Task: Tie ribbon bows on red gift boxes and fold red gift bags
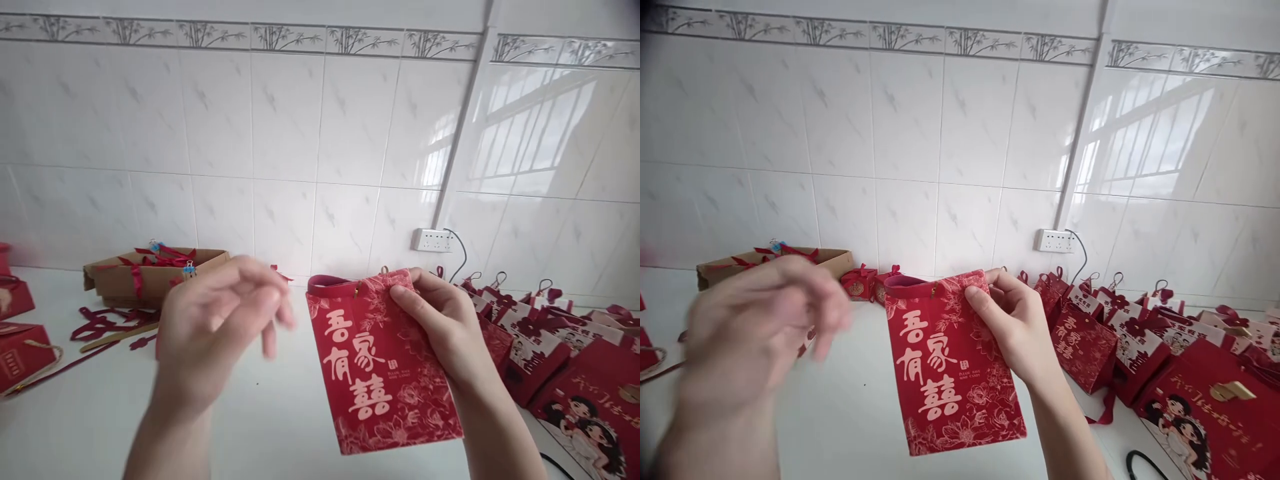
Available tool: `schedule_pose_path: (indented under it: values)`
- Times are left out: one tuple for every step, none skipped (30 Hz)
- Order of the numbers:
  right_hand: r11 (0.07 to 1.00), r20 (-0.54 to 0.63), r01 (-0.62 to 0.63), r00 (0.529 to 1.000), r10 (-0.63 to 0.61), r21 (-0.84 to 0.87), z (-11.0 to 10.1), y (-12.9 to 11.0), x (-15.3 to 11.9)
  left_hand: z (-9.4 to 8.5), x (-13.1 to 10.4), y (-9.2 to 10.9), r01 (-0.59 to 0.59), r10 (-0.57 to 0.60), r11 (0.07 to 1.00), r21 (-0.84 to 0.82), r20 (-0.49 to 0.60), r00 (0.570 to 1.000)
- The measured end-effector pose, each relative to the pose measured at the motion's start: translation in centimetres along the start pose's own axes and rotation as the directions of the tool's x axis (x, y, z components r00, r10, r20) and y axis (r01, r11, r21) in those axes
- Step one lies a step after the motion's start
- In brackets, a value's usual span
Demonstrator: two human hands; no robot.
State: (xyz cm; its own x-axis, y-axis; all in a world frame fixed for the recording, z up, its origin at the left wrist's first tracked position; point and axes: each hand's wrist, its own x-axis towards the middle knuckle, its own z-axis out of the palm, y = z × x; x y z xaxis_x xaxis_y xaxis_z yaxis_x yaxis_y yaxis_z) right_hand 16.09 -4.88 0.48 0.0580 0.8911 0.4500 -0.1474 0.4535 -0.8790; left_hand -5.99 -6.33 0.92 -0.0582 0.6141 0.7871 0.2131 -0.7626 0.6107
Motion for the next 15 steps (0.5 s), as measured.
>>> schedule_pose_path:
  values:
    - [1.000, -0.005, 0.022, 1.000, -0.022, 0.000, -0.4, -0.2, -0.1, 1.5, 0.2, 0.3, 0.019, -0.019, 1.000, -0.006, -0.006, 1.000]
    - [0.999, -0.010, 0.046, 0.999, -0.046, 0.001, -0.7, -0.4, -0.1, 2.8, 0.3, 0.5, 0.047, -0.046, 0.999, 0.014, -0.007, 0.999]
    - [0.997, -0.014, 0.071, 0.997, -0.071, 0.003, -1.0, -0.6, -0.1, 4.0, 0.4, 0.7, 0.075, -0.075, 0.996, 0.041, 0.006, 0.997]
    - [0.996, -0.015, 0.094, 0.995, -0.094, 0.002, -1.4, -0.7, -0.1, 4.9, 0.5, 0.9, 0.104, -0.106, 0.992, 0.072, 0.024, 0.994]
    - [0.993, -0.011, 0.116, 0.993, -0.116, -0.003, -1.7, -0.9, -0.1, 5.5, 0.6, 1.0, 0.127, -0.132, 0.987, 0.104, 0.052, 0.990]
    - [0.990, 0.005, 0.138, 0.990, -0.137, -0.016, -2.1, -1.0, 0.0, 6.0, 0.7, 1.1, 0.137, -0.148, 0.983, 0.122, 0.083, 0.986]
    - [0.987, 0.032, 0.160, 0.987, -0.159, -0.033, -2.5, -1.2, 0.0, 6.3, 0.9, 1.2, 0.141, -0.155, 0.982, 0.123, 0.107, 0.982]
    - [0.982, 0.072, 0.182, 0.981, -0.178, -0.054, -3.0, -1.3, 0.0, 6.5, 1.0, 1.3, 0.139, -0.152, 0.985, 0.104, 0.124, 0.981]
    - [0.977, 0.131, 0.199, 0.974, -0.187, -0.082, -3.4, -1.4, 0.0, 6.6, 1.1, 1.4, 0.134, -0.142, 0.989, 0.069, 0.138, 0.980]
    - [0.971, 0.198, 0.209, 0.963, -0.184, -0.112, -3.7, -1.5, 0.0, 6.7, 1.2, 1.5, 0.130, -0.133, 0.991, 0.029, 0.143, 0.981]
    - [0.966, 0.263, 0.212, 0.950, -0.168, -0.146, -4.0, -1.6, 0.0, 6.9, 1.2, 1.6, 0.132, -0.130, 0.991, -0.003, 0.140, 0.982]
    - [0.961, 0.319, 0.206, 0.937, -0.140, -0.182, -4.2, -1.7, 0.0, 7.2, 1.1, 1.7, 0.138, -0.135, 0.990, -0.015, 0.129, 0.982]
    - [0.957, 0.360, 0.191, 0.927, -0.103, -0.217, -4.4, -1.8, 0.0, 7.4, 1.0, 1.8, 0.148, -0.147, 0.989, -0.001, 0.112, 0.983]
    - [0.954, 0.387, 0.172, 0.919, -0.067, -0.245, -4.4, -2.0, 0.0, 7.7, 0.9, 1.9, 0.161, -0.163, 0.987, 0.032, 0.094, 0.982]
    - [0.953, 0.395, 0.152, 0.918, -0.038, -0.261, -4.4, -2.1, 0.0, 8.0, 0.7, 2.0, 0.177, -0.182, 0.982, 0.069, 0.077, 0.980]
